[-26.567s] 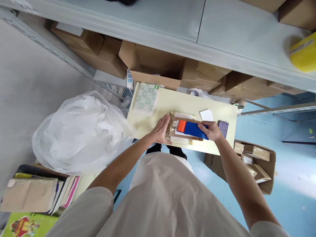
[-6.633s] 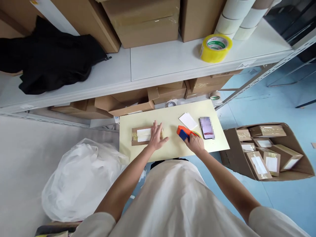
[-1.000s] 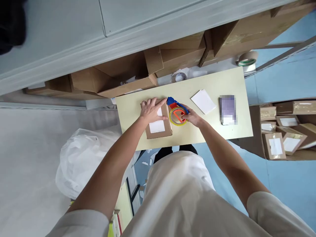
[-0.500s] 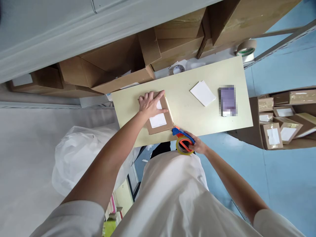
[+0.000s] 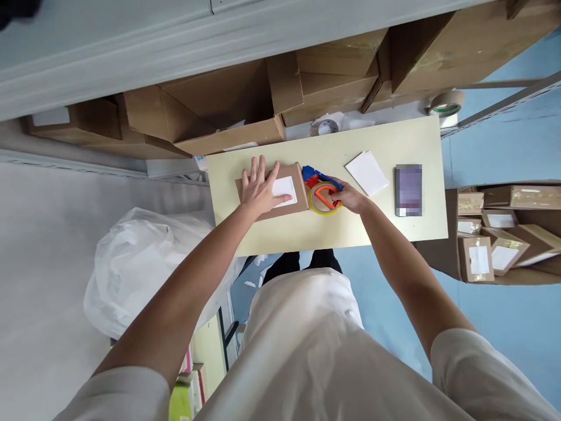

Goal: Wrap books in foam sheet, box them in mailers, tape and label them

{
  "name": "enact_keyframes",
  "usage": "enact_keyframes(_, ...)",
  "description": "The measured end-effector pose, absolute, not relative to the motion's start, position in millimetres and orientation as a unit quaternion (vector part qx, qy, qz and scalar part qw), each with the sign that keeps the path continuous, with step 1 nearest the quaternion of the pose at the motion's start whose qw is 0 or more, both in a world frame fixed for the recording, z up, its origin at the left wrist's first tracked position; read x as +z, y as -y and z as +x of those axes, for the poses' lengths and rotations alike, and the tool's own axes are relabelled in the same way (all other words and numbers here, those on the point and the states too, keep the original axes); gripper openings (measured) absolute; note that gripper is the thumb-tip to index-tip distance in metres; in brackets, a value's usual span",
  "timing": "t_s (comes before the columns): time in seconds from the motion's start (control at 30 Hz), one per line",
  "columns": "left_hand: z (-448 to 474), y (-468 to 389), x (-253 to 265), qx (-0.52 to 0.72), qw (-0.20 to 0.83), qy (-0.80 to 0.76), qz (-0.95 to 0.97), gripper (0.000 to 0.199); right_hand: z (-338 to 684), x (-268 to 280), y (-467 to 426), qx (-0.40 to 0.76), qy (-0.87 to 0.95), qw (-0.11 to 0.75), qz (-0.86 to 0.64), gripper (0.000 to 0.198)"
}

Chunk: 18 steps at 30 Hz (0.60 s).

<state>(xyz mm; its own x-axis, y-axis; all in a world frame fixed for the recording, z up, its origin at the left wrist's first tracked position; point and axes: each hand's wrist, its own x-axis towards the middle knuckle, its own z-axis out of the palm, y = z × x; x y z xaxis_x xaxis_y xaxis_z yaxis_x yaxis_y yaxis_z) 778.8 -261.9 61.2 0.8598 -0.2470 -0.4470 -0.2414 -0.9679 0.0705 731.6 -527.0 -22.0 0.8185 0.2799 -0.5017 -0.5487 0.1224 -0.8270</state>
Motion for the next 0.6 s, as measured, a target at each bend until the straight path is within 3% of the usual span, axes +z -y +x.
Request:
enact_keyframes(0.37, 789.5, 269.7, 56.0, -0.242, -0.044, 0.156, 0.957, 0.094, 719.2, -15.3, 532.6, 0.295, -0.094, 0.724, -0.617, 0.078)
enact_keyframes(0.6, 789.9, 271.6, 58.4, -0.244, -0.046, 0.158, 0.956, 0.093, 631.7, -28.4, 547.2, 0.339, -0.098, 0.709, -0.611, 0.085)
